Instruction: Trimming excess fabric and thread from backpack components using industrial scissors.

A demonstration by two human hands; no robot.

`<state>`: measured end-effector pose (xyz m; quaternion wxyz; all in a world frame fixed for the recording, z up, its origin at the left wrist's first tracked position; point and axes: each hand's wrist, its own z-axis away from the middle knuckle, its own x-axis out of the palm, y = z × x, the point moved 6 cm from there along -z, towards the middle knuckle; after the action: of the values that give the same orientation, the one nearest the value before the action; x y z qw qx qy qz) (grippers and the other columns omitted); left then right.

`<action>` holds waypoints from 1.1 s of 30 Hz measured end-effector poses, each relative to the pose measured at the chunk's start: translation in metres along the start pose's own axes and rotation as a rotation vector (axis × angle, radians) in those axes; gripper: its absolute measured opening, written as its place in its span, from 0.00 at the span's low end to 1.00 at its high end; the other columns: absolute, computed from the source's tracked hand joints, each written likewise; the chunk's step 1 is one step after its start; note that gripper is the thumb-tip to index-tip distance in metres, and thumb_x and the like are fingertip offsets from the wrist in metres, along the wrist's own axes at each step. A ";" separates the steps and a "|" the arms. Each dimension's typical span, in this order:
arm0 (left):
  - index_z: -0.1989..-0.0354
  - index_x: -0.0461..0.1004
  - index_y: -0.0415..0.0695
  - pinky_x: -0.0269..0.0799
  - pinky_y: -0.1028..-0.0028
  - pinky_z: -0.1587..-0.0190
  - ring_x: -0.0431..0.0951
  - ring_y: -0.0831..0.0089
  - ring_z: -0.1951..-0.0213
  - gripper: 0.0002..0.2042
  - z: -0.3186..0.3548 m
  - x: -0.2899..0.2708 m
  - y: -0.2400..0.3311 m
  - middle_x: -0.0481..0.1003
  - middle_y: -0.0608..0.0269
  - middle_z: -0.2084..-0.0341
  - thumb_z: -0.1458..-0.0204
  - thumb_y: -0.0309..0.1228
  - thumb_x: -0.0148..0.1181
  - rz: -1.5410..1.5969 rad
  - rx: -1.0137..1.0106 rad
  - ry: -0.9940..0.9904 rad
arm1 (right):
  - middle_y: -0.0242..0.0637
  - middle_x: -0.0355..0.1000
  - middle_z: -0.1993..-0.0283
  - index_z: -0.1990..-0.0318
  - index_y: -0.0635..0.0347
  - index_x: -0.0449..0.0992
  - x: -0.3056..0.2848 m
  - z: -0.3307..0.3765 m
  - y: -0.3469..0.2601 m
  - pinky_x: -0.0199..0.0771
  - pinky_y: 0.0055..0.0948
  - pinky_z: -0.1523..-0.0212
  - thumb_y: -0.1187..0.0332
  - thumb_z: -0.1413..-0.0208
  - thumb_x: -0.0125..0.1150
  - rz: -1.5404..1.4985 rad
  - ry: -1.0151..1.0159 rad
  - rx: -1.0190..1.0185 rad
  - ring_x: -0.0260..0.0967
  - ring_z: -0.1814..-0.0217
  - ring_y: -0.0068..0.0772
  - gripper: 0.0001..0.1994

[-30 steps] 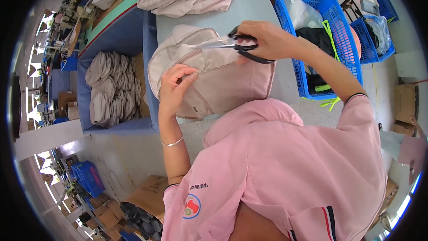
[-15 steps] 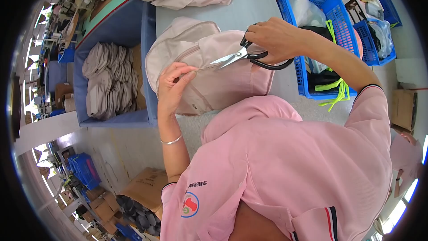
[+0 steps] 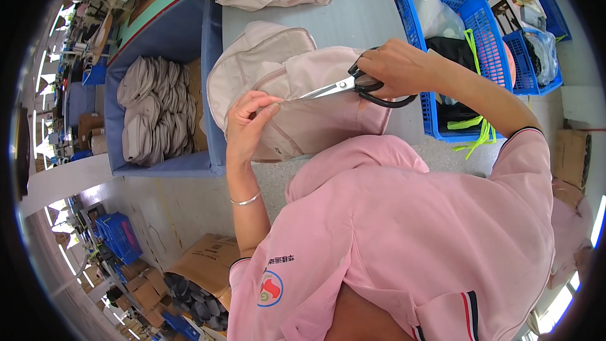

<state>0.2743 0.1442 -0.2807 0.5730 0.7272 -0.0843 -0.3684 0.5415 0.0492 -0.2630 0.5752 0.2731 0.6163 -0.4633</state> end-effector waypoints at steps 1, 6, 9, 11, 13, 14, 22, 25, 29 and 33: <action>0.66 0.85 0.48 0.52 0.65 0.39 0.74 0.73 0.61 0.05 0.000 0.001 0.000 0.76 0.71 0.70 0.48 0.32 0.66 0.001 0.000 -0.001 | 0.42 0.69 0.69 0.68 0.62 0.68 -0.004 -0.001 -0.003 0.73 0.42 0.70 0.59 0.54 0.72 0.008 0.033 0.004 0.73 0.69 0.49 0.19; 0.66 0.85 0.48 0.54 0.66 0.41 0.74 0.73 0.61 0.05 0.001 0.004 0.004 0.77 0.72 0.71 0.49 0.31 0.67 0.018 -0.016 -0.006 | 0.43 0.73 0.68 0.67 0.63 0.70 -0.015 -0.012 -0.020 0.74 0.42 0.68 0.55 0.50 0.69 0.069 0.090 -0.048 0.75 0.68 0.49 0.20; 0.66 0.85 0.48 0.56 0.67 0.42 0.75 0.73 0.62 0.05 0.000 0.003 0.000 0.77 0.71 0.71 0.49 0.31 0.67 0.037 -0.005 0.004 | 0.42 0.70 0.66 0.66 0.62 0.68 -0.011 -0.014 -0.019 0.74 0.41 0.65 0.58 0.53 0.72 0.038 0.057 -0.019 0.74 0.66 0.48 0.20; 0.66 0.85 0.48 0.56 0.67 0.43 0.75 0.72 0.62 0.05 0.000 0.003 -0.001 0.77 0.70 0.71 0.49 0.31 0.66 0.038 -0.011 0.004 | 0.43 0.70 0.66 0.66 0.62 0.68 -0.007 -0.011 -0.018 0.74 0.41 0.66 0.57 0.53 0.72 0.050 0.007 0.019 0.74 0.66 0.48 0.21; 0.66 0.85 0.48 0.56 0.67 0.43 0.75 0.72 0.62 0.05 0.000 0.003 -0.001 0.77 0.70 0.71 0.48 0.31 0.66 0.038 -0.017 0.006 | 0.43 0.71 0.68 0.67 0.62 0.69 -0.007 -0.011 -0.019 0.74 0.42 0.68 0.56 0.52 0.71 0.062 0.009 0.012 0.74 0.67 0.48 0.21; 0.66 0.85 0.48 0.56 0.67 0.43 0.75 0.72 0.62 0.05 0.000 0.003 -0.001 0.77 0.70 0.71 0.48 0.31 0.66 0.048 -0.015 0.001 | 0.43 0.72 0.70 0.68 0.63 0.70 -0.007 -0.011 -0.019 0.75 0.42 0.69 0.54 0.52 0.71 0.072 0.014 0.005 0.75 0.68 0.49 0.21; 0.66 0.84 0.45 0.58 0.68 0.44 0.76 0.71 0.62 0.05 0.001 0.006 -0.003 0.79 0.68 0.70 0.49 0.30 0.66 0.092 -0.019 0.009 | 0.43 0.72 0.66 0.66 0.63 0.71 -0.012 -0.014 -0.030 0.76 0.41 0.67 0.51 0.52 0.72 0.122 0.168 -0.037 0.76 0.68 0.47 0.24; 0.67 0.84 0.44 0.59 0.68 0.45 0.77 0.71 0.63 0.05 0.001 0.009 0.003 0.79 0.67 0.70 0.49 0.30 0.67 0.036 0.041 0.021 | 0.44 0.72 0.66 0.65 0.64 0.71 -0.012 -0.017 -0.034 0.76 0.41 0.66 0.49 0.53 0.72 0.135 0.184 -0.040 0.76 0.67 0.47 0.25; 0.67 0.84 0.43 0.61 0.69 0.47 0.77 0.70 0.65 0.05 0.000 0.009 -0.005 0.80 0.66 0.71 0.50 0.29 0.68 0.082 0.027 0.026 | 0.45 0.73 0.67 0.67 0.63 0.72 -0.004 -0.017 -0.030 0.76 0.41 0.68 0.47 0.51 0.71 0.120 0.138 -0.004 0.77 0.68 0.47 0.25; 0.66 0.84 0.43 0.62 0.69 0.47 0.77 0.71 0.65 0.05 -0.001 0.010 -0.006 0.80 0.65 0.71 0.49 0.30 0.68 0.155 -0.023 0.006 | 0.45 0.73 0.70 0.69 0.63 0.72 0.001 -0.018 -0.025 0.75 0.42 0.71 0.48 0.50 0.70 0.116 0.073 0.035 0.76 0.72 0.49 0.24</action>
<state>0.2801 0.1412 -0.2909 0.6083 0.7130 -0.1347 -0.3217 0.5111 0.0538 -0.2591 0.5735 0.3351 0.6119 -0.4294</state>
